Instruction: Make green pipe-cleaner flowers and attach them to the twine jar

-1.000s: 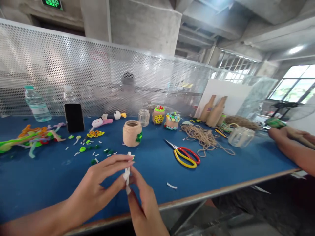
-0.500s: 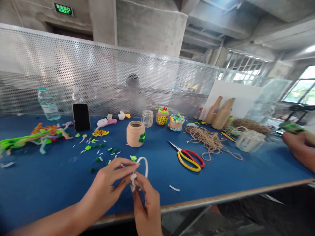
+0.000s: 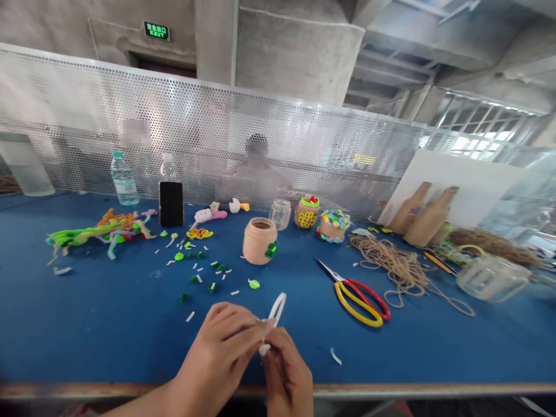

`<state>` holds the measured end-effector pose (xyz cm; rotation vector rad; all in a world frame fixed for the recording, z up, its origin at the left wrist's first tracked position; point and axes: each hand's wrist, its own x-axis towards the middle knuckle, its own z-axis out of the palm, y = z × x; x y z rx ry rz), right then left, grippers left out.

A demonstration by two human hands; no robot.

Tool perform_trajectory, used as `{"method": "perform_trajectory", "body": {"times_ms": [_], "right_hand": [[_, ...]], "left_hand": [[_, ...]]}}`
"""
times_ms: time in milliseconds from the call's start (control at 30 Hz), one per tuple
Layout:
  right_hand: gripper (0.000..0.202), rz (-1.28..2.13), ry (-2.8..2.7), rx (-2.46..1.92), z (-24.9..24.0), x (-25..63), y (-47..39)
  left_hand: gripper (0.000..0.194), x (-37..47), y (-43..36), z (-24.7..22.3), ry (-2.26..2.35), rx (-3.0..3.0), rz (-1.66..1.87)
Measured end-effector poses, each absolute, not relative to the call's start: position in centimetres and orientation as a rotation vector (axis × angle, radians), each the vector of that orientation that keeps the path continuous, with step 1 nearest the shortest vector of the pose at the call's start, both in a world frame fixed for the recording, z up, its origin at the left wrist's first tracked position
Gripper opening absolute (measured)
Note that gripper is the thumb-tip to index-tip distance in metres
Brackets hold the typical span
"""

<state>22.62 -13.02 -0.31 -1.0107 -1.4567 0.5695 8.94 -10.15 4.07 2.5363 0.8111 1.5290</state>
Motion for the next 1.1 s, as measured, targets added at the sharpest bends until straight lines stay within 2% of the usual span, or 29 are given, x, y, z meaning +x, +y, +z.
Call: {"method": "perform_trajectory", "body": {"times_ms": [433,700,833,933,1100], "right_hand": [[0.022,0.58,-1.493,-1.031,-1.0,22.2,-13.0],[0.018,0.535,-1.526,-1.053,-0.9,22.4,-12.8],[0.014,0.55,-1.471,-1.123,-0.8,22.4,-12.7],[0.014,0.634,-1.38,-1.144,-0.7,22.0,-12.9],[0.014,0.695,-1.215,-1.107,-0.4,20.9,-13.2]], "left_hand": [[0.024,9.3,-10.3,3.6,0.846,2.485,1.715],[0.023,9.2,-10.6,3.1,0.832,2.438,1.63],[0.011,6.7,-8.5,4.3,0.982,2.495,1.259],[0.024,3.8,-4.0,5.9,1.363,2.679,0.763],[0.017,1.1,3.8,6.4,1.269,2.778,0.388]]}}
